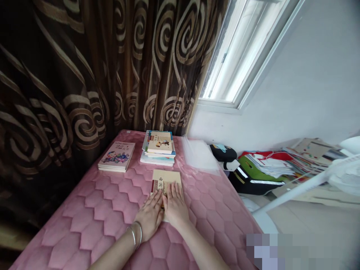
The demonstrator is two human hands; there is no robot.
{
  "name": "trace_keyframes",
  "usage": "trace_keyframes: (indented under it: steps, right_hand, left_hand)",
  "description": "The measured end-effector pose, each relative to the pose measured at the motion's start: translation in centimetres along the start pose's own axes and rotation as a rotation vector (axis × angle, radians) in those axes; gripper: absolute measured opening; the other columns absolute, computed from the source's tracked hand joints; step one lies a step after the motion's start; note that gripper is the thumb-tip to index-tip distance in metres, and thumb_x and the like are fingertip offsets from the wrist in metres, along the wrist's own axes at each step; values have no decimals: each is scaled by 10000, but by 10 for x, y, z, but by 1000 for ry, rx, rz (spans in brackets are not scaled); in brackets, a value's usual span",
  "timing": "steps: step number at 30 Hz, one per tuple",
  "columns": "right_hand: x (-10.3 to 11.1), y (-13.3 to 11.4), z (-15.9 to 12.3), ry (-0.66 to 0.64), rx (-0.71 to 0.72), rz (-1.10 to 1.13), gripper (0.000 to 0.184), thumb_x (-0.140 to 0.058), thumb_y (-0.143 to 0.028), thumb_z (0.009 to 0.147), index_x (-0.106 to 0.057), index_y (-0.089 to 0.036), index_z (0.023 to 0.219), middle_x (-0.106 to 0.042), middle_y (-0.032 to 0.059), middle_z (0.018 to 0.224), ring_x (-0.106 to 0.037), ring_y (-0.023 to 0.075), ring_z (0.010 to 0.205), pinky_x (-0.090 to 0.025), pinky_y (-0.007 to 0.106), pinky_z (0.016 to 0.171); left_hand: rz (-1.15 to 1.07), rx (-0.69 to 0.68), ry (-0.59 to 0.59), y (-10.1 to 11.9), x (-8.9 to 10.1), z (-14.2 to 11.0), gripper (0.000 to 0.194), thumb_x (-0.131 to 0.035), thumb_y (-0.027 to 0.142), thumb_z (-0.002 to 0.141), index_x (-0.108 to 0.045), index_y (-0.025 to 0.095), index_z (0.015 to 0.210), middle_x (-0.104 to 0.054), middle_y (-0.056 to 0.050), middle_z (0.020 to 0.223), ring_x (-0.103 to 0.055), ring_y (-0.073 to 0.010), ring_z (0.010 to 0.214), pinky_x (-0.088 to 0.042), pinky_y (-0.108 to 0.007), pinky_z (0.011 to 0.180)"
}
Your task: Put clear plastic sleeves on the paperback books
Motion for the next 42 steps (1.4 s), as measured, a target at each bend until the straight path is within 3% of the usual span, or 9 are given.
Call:
trace_keyframes:
  steps: [4,8,14,21,24,29,35,39,42]
  right_hand:
    - [2,15,-24,-43,109,19,583,-223,-400,964,-271,-83,1451,-156,108,1527,-98,239,1419,-126,414,1166]
    - [3,22,-27,-52,122,17,579,-216,-374,962,-237,-71,1456,-102,114,1528,-62,251,1419,-111,460,1163]
    - [0,20,-26,-49,158,27,581,-276,-287,929,-222,-43,1453,-126,122,1527,-47,256,1420,-116,460,1163]
    - [0,21,-25,-22,106,25,597,-208,-392,956,-217,-75,1461,-94,89,1531,-61,231,1421,-112,435,1167]
    - [2,20,-26,-32,98,35,598,-200,-399,956,-229,-80,1460,-90,81,1531,-52,227,1421,-93,432,1168]
    - [7,16,-24,-91,77,39,601,-219,-391,954,-251,-55,1451,-117,119,1524,-73,257,1422,-62,476,1160]
    - [10,9,10,-71,197,24,620,-187,-412,962,-274,-23,1438,-198,154,1513,-105,252,1423,-65,450,1158]
    - [15,24,45,-151,255,23,719,-234,-525,937,-239,-18,1446,-148,150,1526,-77,248,1426,-67,420,1161]
    - [16,40,64,-170,238,44,696,-191,-503,948,-231,-21,1449,-132,137,1533,-74,220,1428,-79,399,1160]
  left_hand:
    - [4,14,-42,1,5,-1,538,-304,311,940,-234,213,1465,-226,-46,1540,-187,-205,1417,-225,-432,1156]
    - [15,85,-75,15,7,6,529,-263,345,945,-288,187,1449,-248,-61,1532,-197,-213,1414,-202,-442,1160]
    - [4,119,-129,36,4,54,620,-149,438,947,-304,91,1438,-247,-119,1525,-171,-228,1420,-168,-432,1167]
    - [34,268,-141,-14,4,113,596,-188,407,929,-213,162,1473,-212,-61,1545,-142,-220,1428,-132,-435,1168]
    - [45,384,-117,-30,4,121,602,-198,383,923,-197,140,1473,-210,-88,1545,-143,-243,1427,-151,-457,1154]
    - [54,390,-115,-30,3,121,600,-200,353,917,-214,107,1464,-218,-104,1542,-158,-236,1424,-154,-426,1154]
    - [67,385,-113,-30,2,121,600,-211,333,915,-191,108,1471,-207,-107,1544,-144,-243,1426,-158,-439,1152]
    - [66,376,-125,-32,1,121,595,-208,329,915,-198,119,1471,-218,-92,1543,-150,-227,1426,-168,-420,1154]
    - [66,371,-125,-32,1,121,597,-200,343,917,-203,116,1470,-204,-88,1547,-139,-225,1428,-154,-422,1160]
Point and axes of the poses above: each hand's wrist, its own z-axis towards the middle knuckle, its own x-axis out of the back of the hand, y = z × x, the point moved 3 cm from there along z, towards the middle knuckle
